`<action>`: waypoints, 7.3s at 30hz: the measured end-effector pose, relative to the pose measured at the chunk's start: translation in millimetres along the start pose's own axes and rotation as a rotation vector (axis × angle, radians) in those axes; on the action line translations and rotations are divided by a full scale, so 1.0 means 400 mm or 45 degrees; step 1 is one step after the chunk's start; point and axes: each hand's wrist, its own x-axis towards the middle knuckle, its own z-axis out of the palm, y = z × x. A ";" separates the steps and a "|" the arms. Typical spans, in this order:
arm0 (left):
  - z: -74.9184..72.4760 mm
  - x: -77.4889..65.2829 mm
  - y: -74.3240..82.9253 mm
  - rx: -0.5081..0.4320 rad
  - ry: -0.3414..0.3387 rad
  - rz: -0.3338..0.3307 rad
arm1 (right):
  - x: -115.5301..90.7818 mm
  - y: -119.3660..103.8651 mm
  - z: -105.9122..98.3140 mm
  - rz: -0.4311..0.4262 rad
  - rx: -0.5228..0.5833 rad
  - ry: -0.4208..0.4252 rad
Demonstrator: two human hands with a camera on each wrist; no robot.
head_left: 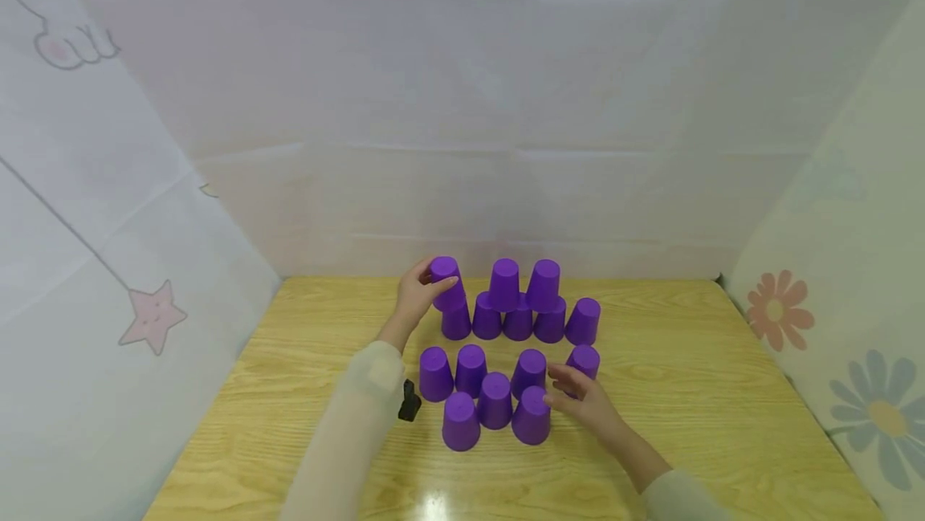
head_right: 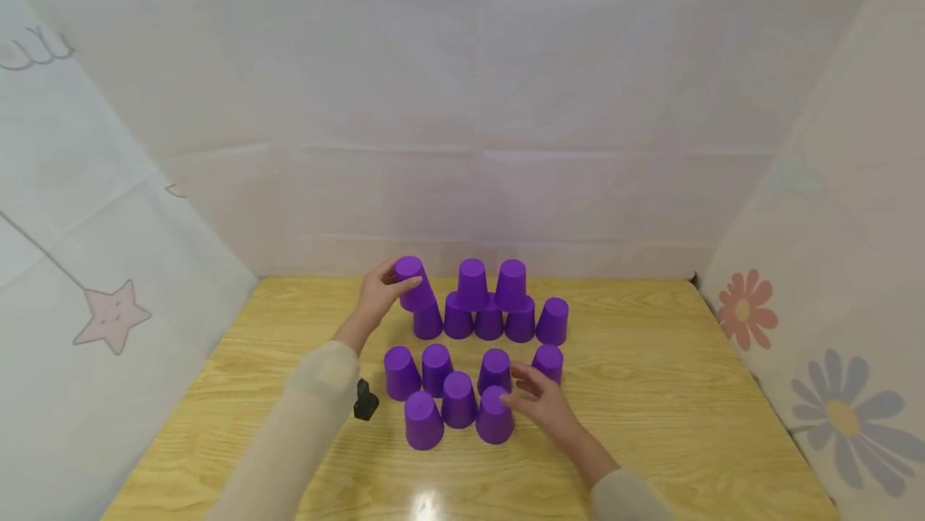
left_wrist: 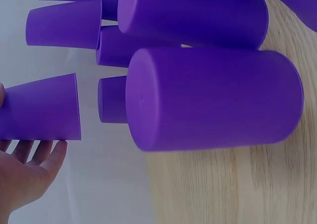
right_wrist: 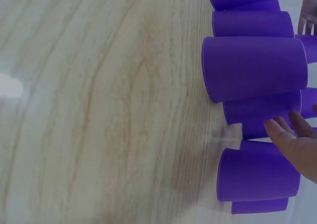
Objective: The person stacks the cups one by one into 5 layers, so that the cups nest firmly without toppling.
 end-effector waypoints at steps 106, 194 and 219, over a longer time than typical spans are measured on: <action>-0.025 -0.093 0.003 -0.157 -0.089 0.082 | -0.025 -0.024 0.005 -0.119 -0.183 0.114; 0.043 -0.440 -0.131 -0.181 -0.383 0.090 | 0.278 -0.094 -0.195 -0.013 -0.253 0.539; 0.038 -0.456 -0.055 -0.153 -0.383 0.032 | 0.312 -0.101 -0.197 0.060 -0.224 0.412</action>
